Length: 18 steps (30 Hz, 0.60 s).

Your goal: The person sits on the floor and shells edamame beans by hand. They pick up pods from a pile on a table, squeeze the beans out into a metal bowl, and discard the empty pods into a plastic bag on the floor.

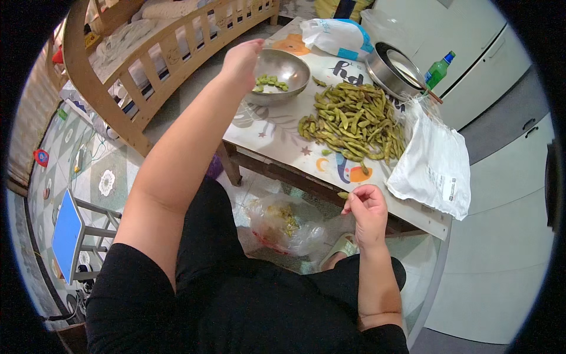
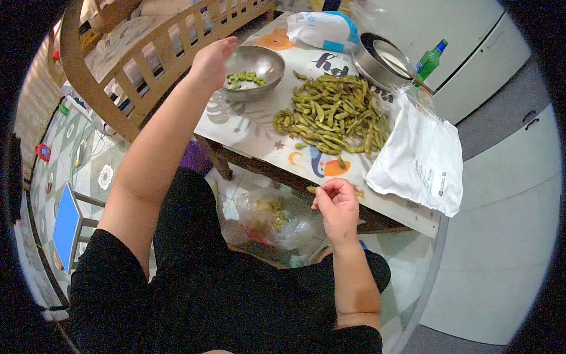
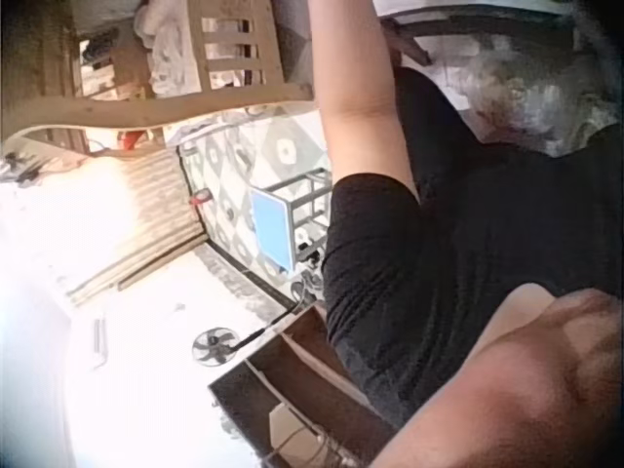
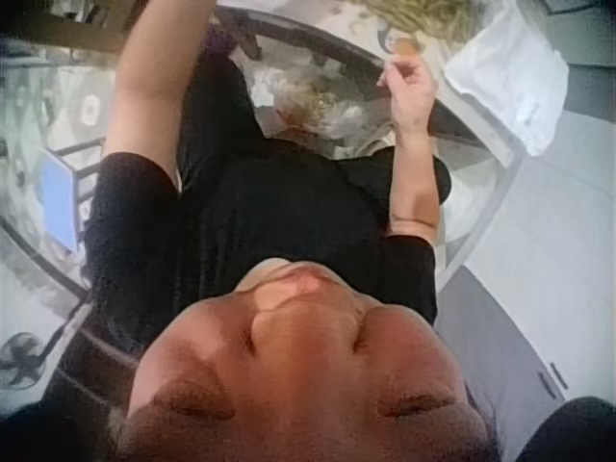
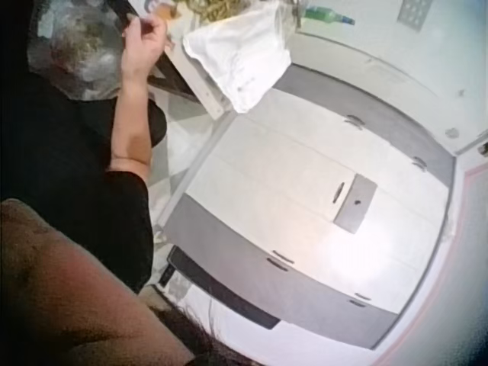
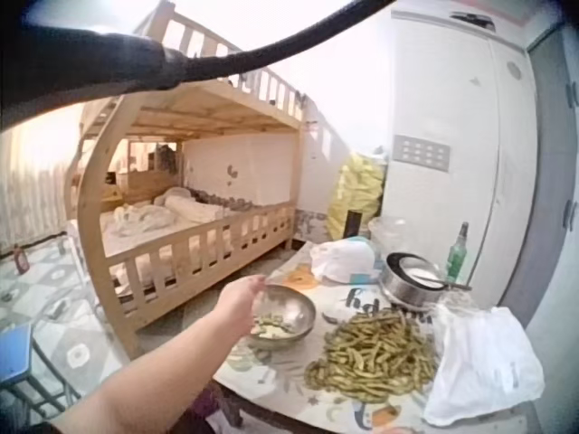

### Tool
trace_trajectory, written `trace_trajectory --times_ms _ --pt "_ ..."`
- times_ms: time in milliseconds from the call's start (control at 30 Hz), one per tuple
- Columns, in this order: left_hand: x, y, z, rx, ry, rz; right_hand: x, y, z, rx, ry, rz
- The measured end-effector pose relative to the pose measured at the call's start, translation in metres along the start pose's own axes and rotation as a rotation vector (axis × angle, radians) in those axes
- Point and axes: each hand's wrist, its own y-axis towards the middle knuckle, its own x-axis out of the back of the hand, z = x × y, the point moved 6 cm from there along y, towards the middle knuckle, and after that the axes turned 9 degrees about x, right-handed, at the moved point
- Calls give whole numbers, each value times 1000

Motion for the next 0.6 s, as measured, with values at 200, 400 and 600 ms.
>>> trace_trajectory --times_ms 200,400,600 --pt "-31 -67 -3 -443 318 26 2 -8 -2 -251 370 -1" --pt "-48 -197 131 97 197 586 -22 -21 -23 -491 589 97" --pt "-39 -218 172 132 -29 781 -35 -33 -45 -554 673 82"
